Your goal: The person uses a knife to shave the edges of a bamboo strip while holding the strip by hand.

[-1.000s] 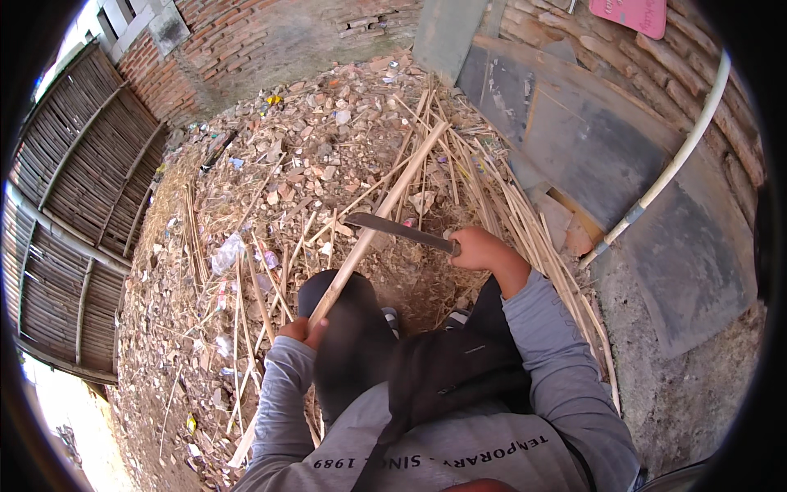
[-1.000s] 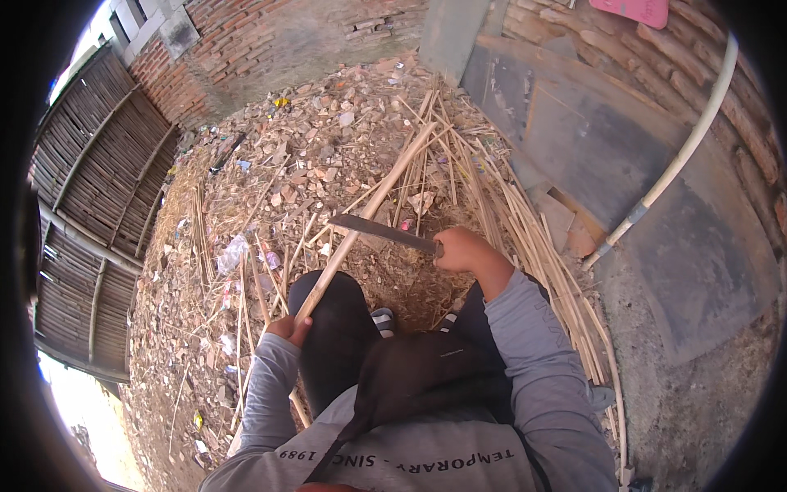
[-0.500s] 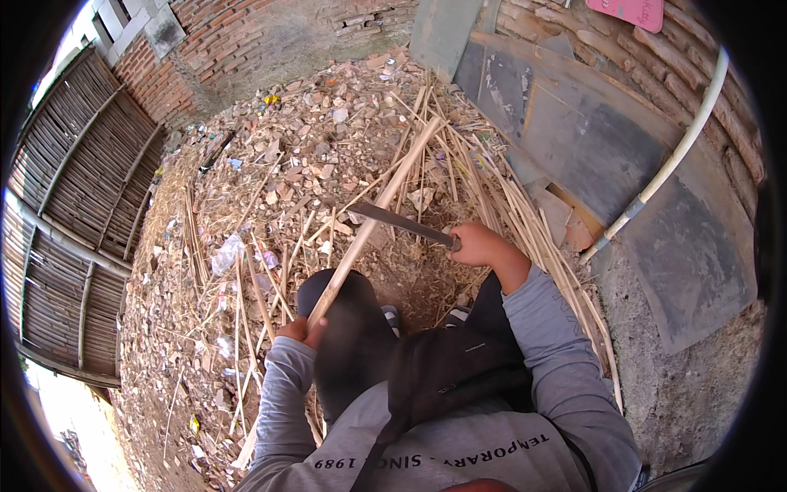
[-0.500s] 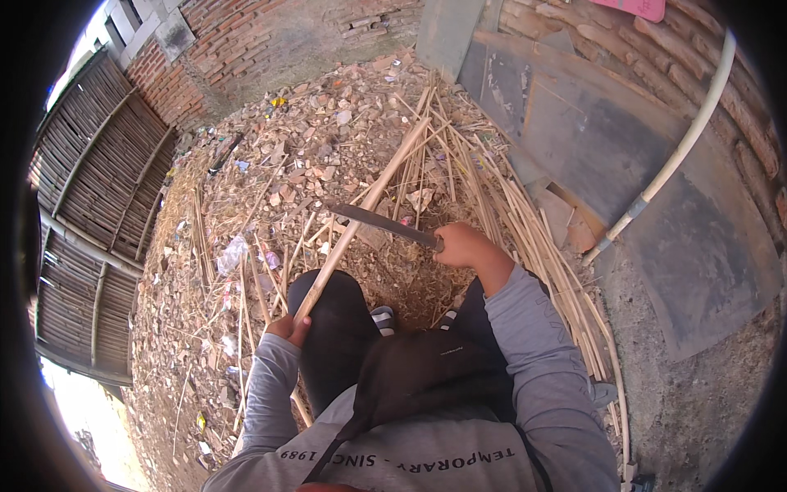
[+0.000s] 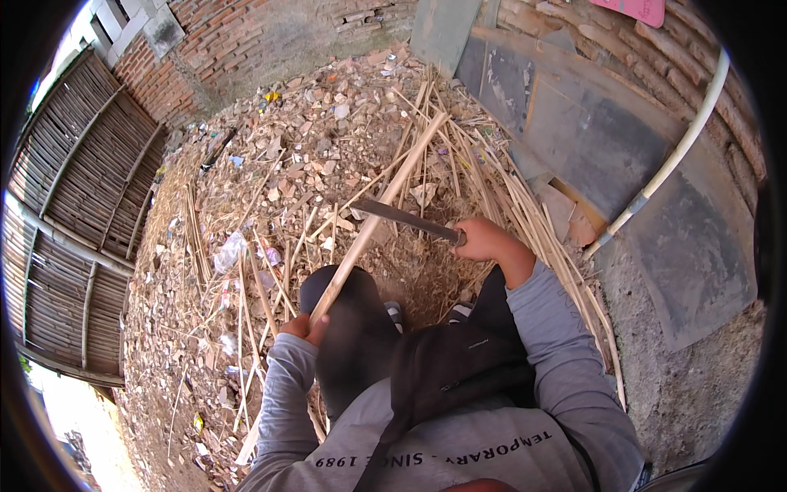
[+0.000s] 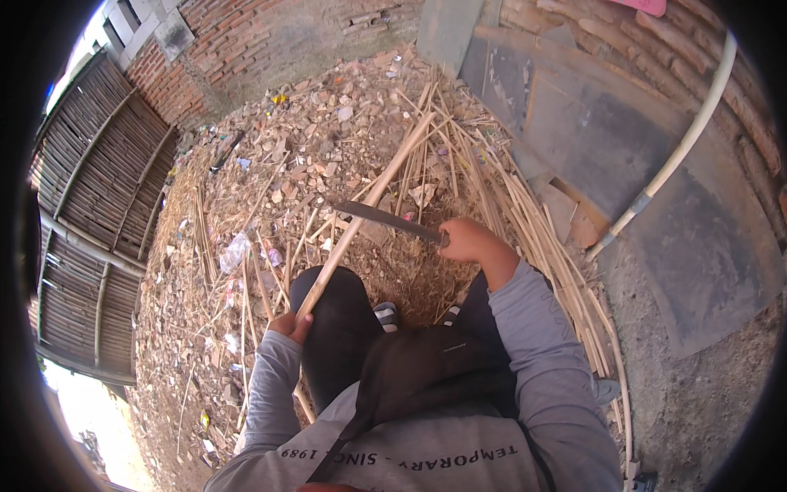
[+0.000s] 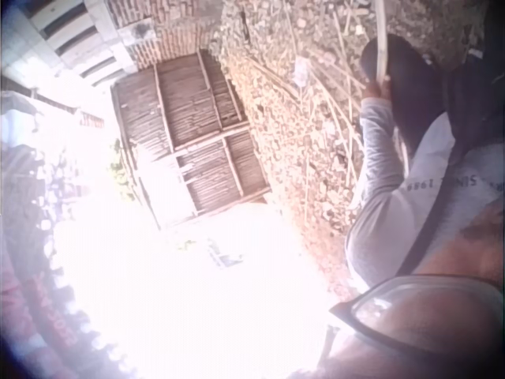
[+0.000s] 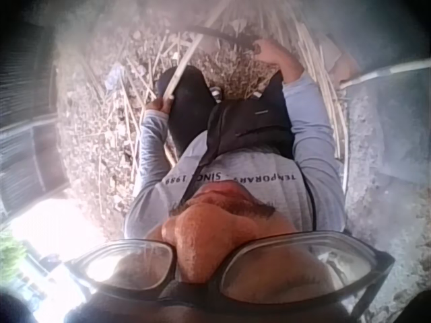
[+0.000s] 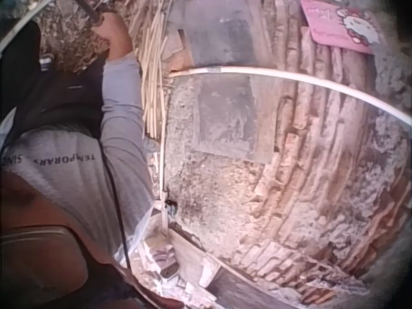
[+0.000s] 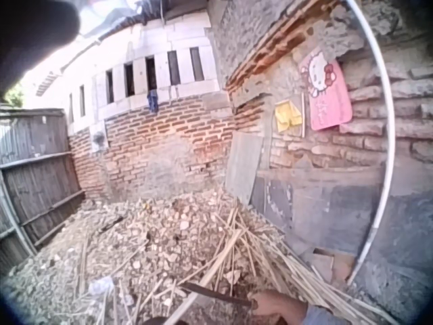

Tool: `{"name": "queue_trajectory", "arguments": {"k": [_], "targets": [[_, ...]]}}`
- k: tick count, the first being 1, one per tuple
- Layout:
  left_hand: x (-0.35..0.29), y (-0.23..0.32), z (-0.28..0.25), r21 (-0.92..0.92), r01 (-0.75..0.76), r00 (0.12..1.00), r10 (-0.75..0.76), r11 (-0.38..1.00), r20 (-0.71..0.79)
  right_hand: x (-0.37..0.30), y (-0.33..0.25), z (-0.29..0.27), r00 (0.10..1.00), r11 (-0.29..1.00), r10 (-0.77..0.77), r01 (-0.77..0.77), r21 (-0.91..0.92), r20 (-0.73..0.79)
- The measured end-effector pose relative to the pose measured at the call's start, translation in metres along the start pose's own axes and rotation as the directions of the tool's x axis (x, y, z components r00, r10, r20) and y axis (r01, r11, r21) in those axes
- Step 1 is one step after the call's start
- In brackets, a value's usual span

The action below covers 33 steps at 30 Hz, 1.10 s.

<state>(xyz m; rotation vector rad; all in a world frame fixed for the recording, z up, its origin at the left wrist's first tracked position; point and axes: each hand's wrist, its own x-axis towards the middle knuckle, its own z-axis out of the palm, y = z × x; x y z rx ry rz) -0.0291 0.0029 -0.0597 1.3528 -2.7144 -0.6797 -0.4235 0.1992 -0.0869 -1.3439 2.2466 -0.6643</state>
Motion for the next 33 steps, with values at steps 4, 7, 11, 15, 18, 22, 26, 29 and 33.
{"name": "queue_trajectory", "arguments": {"k": [4,7,11,15,18,22,26,29,33], "targets": [[-0.001,-0.002,0.002,-0.1,0.004,1.0,-0.003,0.995,0.009,0.001,0.001,0.0,0.999,1.0,0.02,-0.021,0.013,0.035],[-0.001,-0.002,0.0,-0.083,-0.009,1.0,0.01,0.997,0.012,-0.001,0.0,0.001,1.0,1.0,-0.009,0.009,0.012,0.001],[0.001,-0.003,0.0,-0.068,-0.006,1.0,0.007,0.998,0.011,-0.001,0.0,0.001,0.999,0.999,-0.03,0.03,0.018,-0.011],[-0.001,0.002,-0.002,-0.099,0.012,1.0,-0.011,0.995,0.013,0.0,0.0,0.001,0.999,0.999,-0.034,0.034,0.02,-0.003],[-0.002,0.006,-0.005,-0.112,0.032,0.999,-0.029,0.993,0.029,0.001,0.006,0.005,0.998,0.999,-0.052,0.052,0.003,-0.019],[-0.002,0.004,-0.002,-0.138,0.002,1.0,-0.001,0.99,0.004,0.002,0.007,0.005,0.999,0.999,-0.043,0.043,0.0,0.01],[0.0,-0.001,0.001,-0.126,-0.017,1.0,0.015,0.992,-0.015,0.002,0.002,0.003,0.999,1.0,-0.023,0.024,-0.016,0.035],[0.001,-0.004,0.002,-0.124,-0.026,1.0,0.024,0.992,-0.018,0.0,-0.001,0.0,0.999,1.0,-0.022,0.022,0.002,0.032],[0.004,-0.007,0.004,-0.089,-0.027,1.0,0.025,0.996,-0.014,-0.001,-0.001,0.0,0.999,1.0,-0.02,0.019,0.015,0.041]]}}
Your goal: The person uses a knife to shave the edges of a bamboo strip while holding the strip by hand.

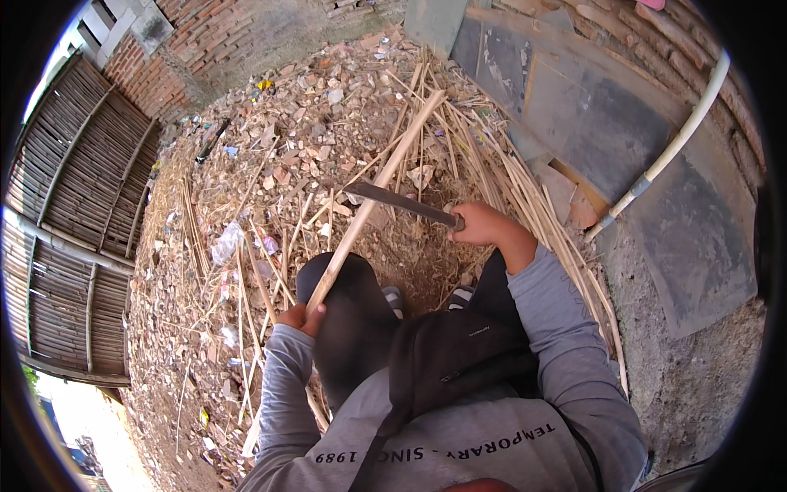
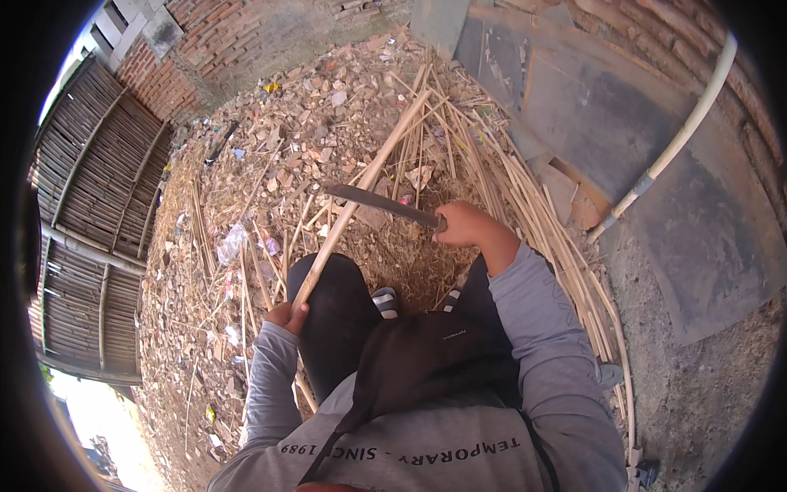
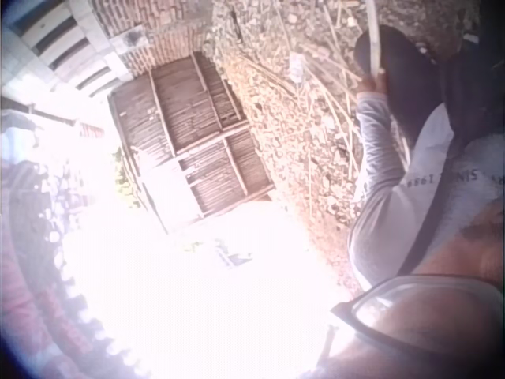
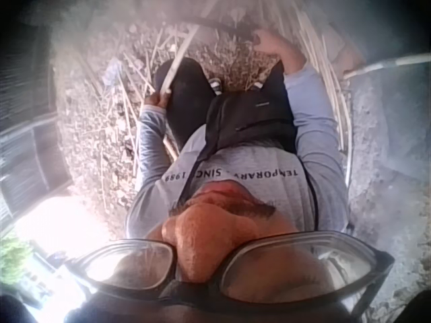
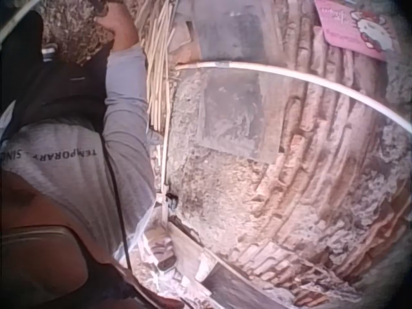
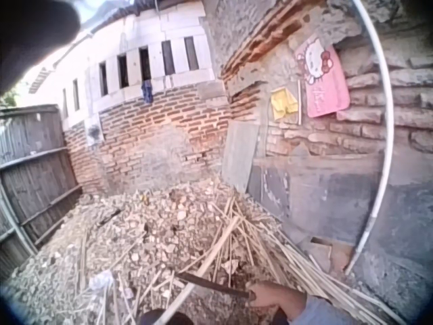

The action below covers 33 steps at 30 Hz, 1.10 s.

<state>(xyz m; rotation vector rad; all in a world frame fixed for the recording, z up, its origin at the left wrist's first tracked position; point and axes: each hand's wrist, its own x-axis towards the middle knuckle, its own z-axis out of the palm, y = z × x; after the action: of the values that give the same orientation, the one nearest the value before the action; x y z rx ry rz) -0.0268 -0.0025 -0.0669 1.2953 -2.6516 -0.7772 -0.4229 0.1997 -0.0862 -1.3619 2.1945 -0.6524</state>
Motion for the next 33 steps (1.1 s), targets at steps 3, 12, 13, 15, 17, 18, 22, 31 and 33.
{"name": "queue_trajectory", "arguments": {"k": [3,12,13,15,17,18,22,31,33], "targets": [[0.0,-0.001,0.001,-0.05,0.0,1.0,0.0,0.999,0.0,0.0,0.001,0.001,1.0,1.0,-0.01,0.01,0.006,-0.008],[-0.006,0.011,-0.006,-0.109,0.025,0.999,-0.021,0.994,0.04,0.002,0.006,0.004,1.0,1.0,-0.009,0.009,0.025,0.01],[-0.006,0.012,-0.006,-0.11,0.032,0.999,-0.028,0.993,0.041,0.002,0.005,0.003,1.0,1.0,-0.004,0.003,0.029,0.015],[-0.008,0.015,-0.008,-0.112,0.046,0.998,-0.042,0.993,0.043,0.002,0.006,0.003,1.0,0.999,-0.003,0.002,0.036,0.027],[-0.007,0.012,-0.007,-0.111,0.049,0.998,-0.044,0.993,0.047,0.003,0.008,0.004,0.999,0.999,-0.011,0.009,0.041,0.039],[-0.006,0.01,-0.006,-0.111,0.05,0.998,-0.045,0.993,0.049,0.003,0.009,0.004,0.999,0.999,-0.004,0.002,0.034,0.043],[-0.003,0.002,-0.004,-0.101,0.043,0.997,-0.036,0.994,0.064,0.002,0.005,0.002,0.998,1.0,0.023,-0.024,0.013,0.067],[-0.005,0.008,-0.002,-0.146,0.031,0.999,-0.029,0.989,0.013,0.002,0.003,-0.001,0.999,1.0,-0.016,0.016,0.015,-0.051],[-0.007,0.014,-0.005,-0.105,0.019,1.0,-0.02,0.994,-0.007,0.002,-0.002,-0.003,0.998,0.999,-0.029,0.026,-0.042,-0.051]]}}
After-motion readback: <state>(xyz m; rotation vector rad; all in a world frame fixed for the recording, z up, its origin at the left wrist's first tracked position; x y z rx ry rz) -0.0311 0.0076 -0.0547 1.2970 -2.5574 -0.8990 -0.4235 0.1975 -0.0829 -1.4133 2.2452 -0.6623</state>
